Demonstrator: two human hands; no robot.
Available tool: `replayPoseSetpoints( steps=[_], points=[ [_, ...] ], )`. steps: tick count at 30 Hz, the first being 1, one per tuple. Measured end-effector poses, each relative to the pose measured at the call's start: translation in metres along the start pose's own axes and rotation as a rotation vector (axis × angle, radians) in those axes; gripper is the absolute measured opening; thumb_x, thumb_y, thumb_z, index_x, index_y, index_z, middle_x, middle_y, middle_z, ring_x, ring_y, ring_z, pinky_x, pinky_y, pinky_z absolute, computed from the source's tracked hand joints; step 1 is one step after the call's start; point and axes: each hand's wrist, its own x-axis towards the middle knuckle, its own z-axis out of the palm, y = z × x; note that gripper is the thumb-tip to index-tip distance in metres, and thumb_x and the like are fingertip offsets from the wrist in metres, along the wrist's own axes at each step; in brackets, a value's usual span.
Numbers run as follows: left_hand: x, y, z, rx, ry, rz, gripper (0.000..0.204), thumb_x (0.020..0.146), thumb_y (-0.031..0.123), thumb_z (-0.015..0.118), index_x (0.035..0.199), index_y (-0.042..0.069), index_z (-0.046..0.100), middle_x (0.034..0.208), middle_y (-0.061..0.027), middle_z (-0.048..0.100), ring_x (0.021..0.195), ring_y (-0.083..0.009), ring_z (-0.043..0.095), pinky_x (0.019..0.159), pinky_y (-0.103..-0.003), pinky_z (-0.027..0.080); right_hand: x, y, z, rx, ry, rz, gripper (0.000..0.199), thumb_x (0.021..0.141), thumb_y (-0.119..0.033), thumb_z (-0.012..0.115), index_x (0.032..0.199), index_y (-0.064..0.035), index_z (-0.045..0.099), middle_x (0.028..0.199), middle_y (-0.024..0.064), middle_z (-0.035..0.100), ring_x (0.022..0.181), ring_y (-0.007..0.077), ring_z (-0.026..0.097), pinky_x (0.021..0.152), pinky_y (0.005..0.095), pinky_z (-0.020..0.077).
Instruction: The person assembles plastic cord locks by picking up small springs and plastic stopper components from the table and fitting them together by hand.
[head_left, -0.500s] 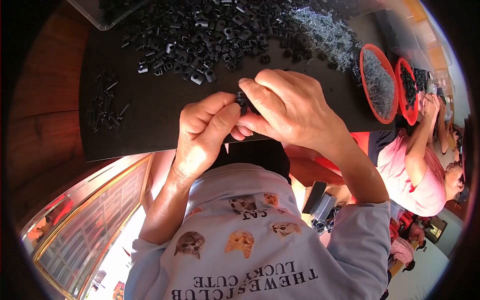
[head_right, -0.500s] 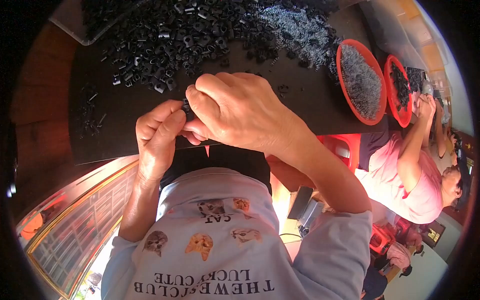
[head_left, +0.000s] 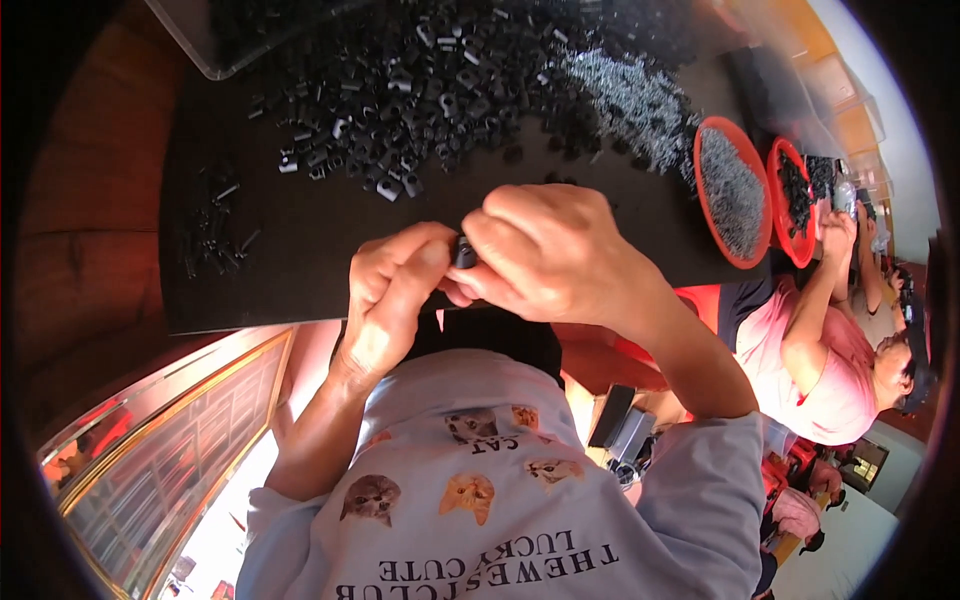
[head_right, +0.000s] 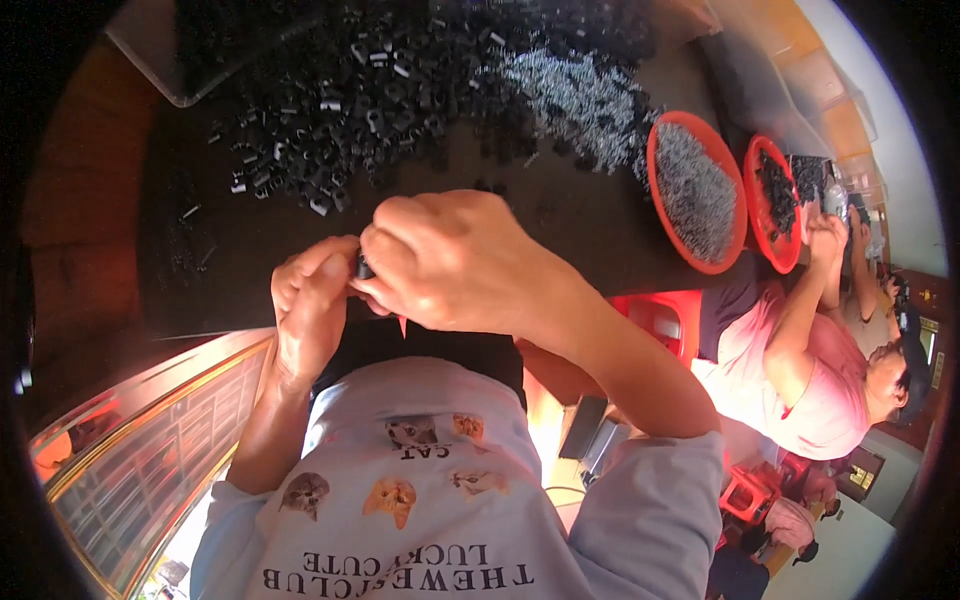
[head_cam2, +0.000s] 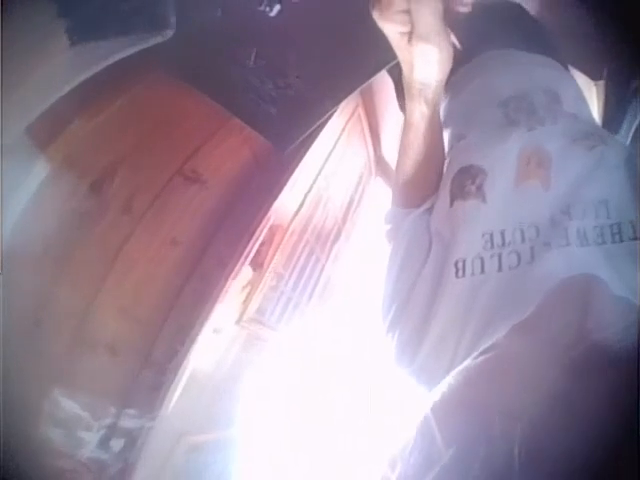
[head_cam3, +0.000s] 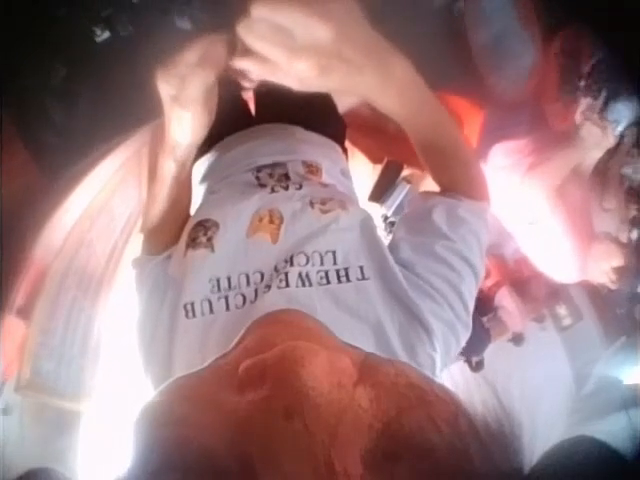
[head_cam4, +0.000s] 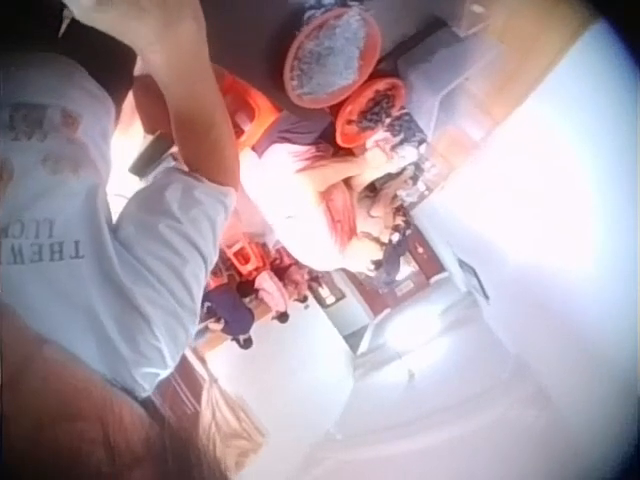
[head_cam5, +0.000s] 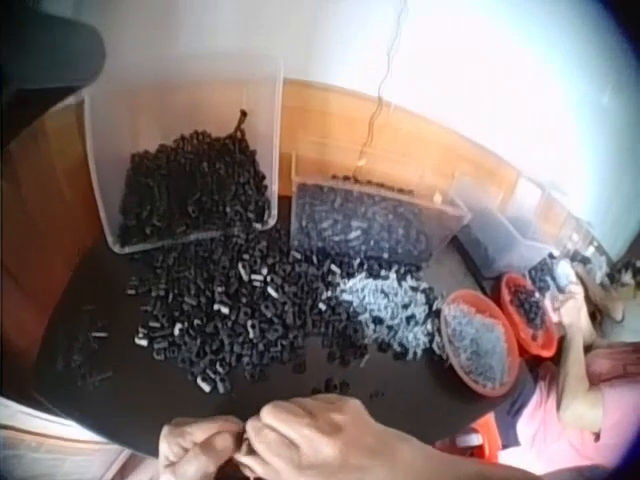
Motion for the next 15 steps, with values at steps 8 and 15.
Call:
replayPoseSetpoints(
  steps=[8, 15],
  points=[
    [-0.003, -0.001, -0.003, 0.076, -0.012, 0.036, 0.045, 0.103, 0.037, 0.047, 0.096, -0.004, 0.065, 0.088, -0.0094, 0.067, 0.074, -0.0143, 0.065, 0.067, -0.028, 0.054, 0.084, 0.145, -0.119, -0.32, -0.257, 1.059, 0.072, 0.091, -0.033, 0.068, 0.15, -0.0136, 0.032, 0.122, 0.0139, 0.059, 0.108, 0.0298, 0.062, 0.091, 0.029, 0.048],
    [0.002, -0.004, 0.003, 0.148, -0.007, 0.079, 0.03, 0.102, 0.022, 0.052, 0.091, -0.003, 0.065, 0.083, -0.0061, 0.067, 0.069, -0.0104, 0.064, 0.062, -0.024, 0.054, 0.058, 0.23, -0.105, -0.246, 0.328, 0.449, 0.027, 0.091, -0.025, 0.066, 0.109, -0.0041, 0.064, 0.074, 0.0066, 0.059, 0.071, 0.0181, 0.057, 0.063, 0.0326, 0.0464]
  ],
)
